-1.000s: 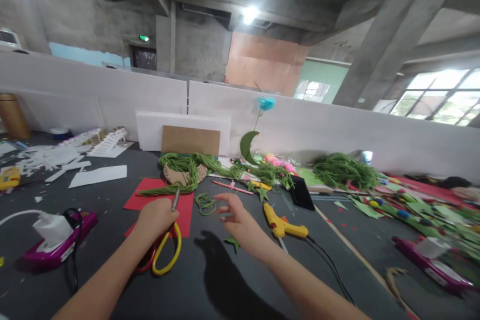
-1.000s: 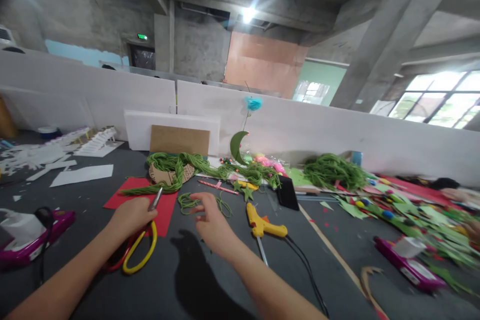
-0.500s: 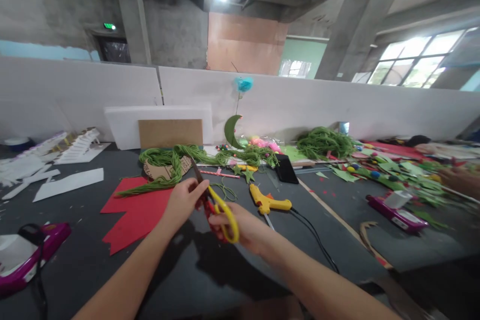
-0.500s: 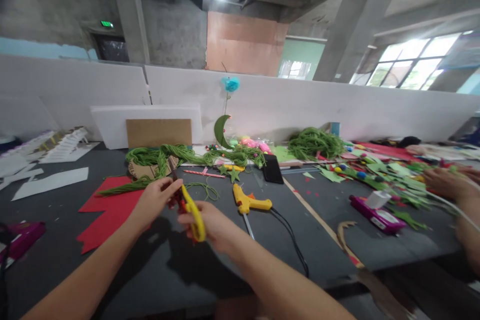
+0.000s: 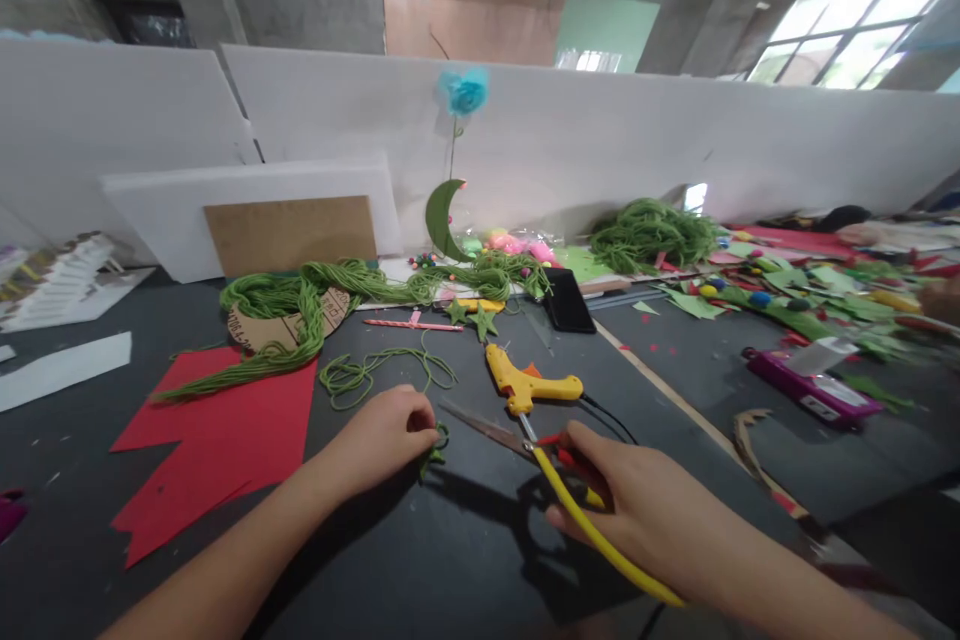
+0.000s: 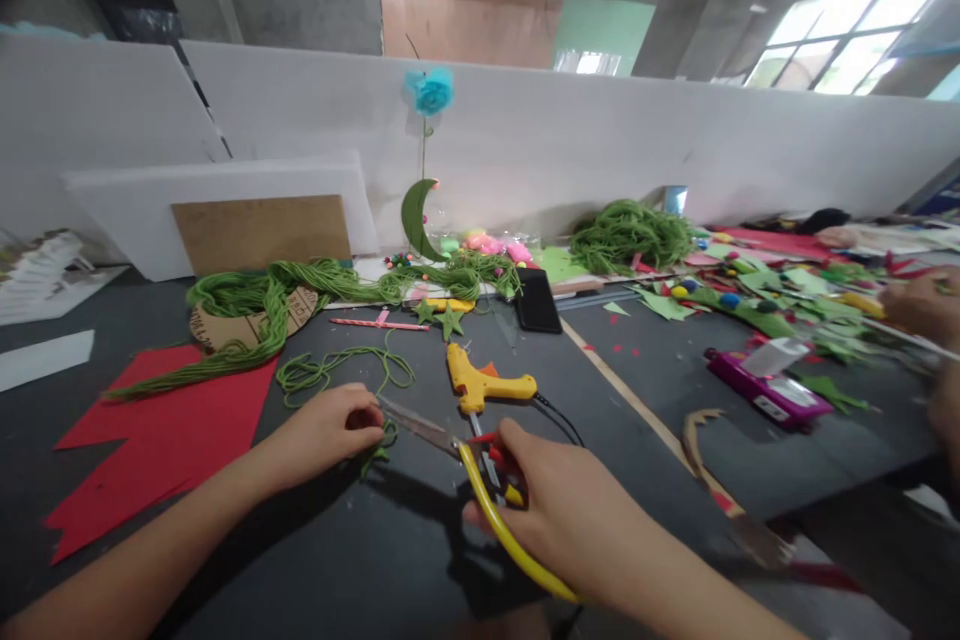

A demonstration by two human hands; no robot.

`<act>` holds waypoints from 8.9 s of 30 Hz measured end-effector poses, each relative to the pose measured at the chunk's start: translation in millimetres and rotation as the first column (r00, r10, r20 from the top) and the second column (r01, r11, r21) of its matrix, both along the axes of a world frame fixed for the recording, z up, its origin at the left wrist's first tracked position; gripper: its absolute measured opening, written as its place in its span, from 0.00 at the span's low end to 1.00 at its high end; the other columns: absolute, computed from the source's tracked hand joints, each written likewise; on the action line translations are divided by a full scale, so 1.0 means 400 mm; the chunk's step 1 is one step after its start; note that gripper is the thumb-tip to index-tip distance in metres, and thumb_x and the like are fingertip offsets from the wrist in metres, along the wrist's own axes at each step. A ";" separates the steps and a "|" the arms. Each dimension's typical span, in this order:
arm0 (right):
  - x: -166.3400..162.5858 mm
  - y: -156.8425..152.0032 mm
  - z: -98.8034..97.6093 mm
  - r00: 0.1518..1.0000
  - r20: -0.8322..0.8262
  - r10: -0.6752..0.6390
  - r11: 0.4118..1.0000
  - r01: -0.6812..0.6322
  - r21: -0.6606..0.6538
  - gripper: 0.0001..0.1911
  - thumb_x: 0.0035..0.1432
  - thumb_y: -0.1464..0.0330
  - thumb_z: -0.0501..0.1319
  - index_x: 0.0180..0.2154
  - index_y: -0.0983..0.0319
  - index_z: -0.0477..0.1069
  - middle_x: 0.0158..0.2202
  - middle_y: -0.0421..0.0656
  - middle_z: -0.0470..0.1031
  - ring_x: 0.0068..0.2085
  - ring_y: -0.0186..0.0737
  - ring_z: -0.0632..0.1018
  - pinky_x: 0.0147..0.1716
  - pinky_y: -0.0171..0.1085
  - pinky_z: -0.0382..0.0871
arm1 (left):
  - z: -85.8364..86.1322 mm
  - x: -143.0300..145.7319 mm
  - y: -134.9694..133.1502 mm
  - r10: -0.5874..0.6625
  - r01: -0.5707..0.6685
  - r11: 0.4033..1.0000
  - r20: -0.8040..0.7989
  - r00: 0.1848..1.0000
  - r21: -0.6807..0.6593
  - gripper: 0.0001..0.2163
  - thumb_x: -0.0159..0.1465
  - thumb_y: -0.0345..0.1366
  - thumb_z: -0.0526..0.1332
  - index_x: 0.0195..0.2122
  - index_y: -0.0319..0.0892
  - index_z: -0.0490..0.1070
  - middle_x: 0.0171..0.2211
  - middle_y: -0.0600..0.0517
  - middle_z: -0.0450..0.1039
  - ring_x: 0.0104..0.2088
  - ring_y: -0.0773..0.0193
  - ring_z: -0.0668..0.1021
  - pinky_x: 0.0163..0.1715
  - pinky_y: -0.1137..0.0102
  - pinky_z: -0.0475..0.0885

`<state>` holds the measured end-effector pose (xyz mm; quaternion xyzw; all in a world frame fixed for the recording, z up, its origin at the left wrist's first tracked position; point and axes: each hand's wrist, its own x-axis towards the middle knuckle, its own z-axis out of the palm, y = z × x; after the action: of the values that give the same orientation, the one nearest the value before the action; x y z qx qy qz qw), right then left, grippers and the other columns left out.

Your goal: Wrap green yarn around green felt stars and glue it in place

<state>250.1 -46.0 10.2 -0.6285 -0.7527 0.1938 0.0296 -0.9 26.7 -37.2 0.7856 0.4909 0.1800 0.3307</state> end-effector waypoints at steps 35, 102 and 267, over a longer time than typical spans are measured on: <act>-0.063 0.002 -0.028 0.831 0.467 0.302 0.934 -0.356 0.030 0.20 0.56 0.54 0.48 0.36 0.63 0.67 0.26 0.47 0.72 0.25 0.47 0.75 0.19 0.36 0.54 | 0.034 -0.013 0.039 -0.107 0.101 0.994 -0.121 0.987 -0.052 0.04 0.47 0.30 0.54 0.19 0.42 0.68 0.25 0.53 0.66 0.24 0.66 0.68 0.25 0.72 0.61; -0.324 0.241 -0.056 0.372 -0.898 -0.236 0.963 -0.032 -0.267 0.13 0.44 0.69 0.60 0.27 0.59 0.55 0.17 0.31 0.63 0.14 0.29 0.66 0.13 0.29 0.59 | 0.052 -0.084 0.017 0.294 -0.348 0.928 0.316 0.902 0.130 0.08 0.55 0.39 0.57 0.25 0.41 0.69 0.32 0.51 0.68 0.35 0.62 0.72 0.34 0.70 0.67; -0.215 0.210 0.110 0.837 0.011 0.548 0.831 -0.545 0.112 0.22 0.43 0.80 0.53 0.41 0.59 0.71 0.36 0.41 0.74 0.34 0.36 0.72 0.32 0.32 0.63 | 0.053 -0.204 0.068 0.463 -0.448 0.881 0.474 0.749 -0.153 0.10 0.53 0.42 0.57 0.26 0.40 0.68 0.26 0.52 0.72 0.25 0.65 0.73 0.25 0.72 0.67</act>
<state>164.1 38.1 54.1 -0.3825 -0.9100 0.1592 0.0160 -82.6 53.9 -16.0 0.5639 0.5680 0.4436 0.4033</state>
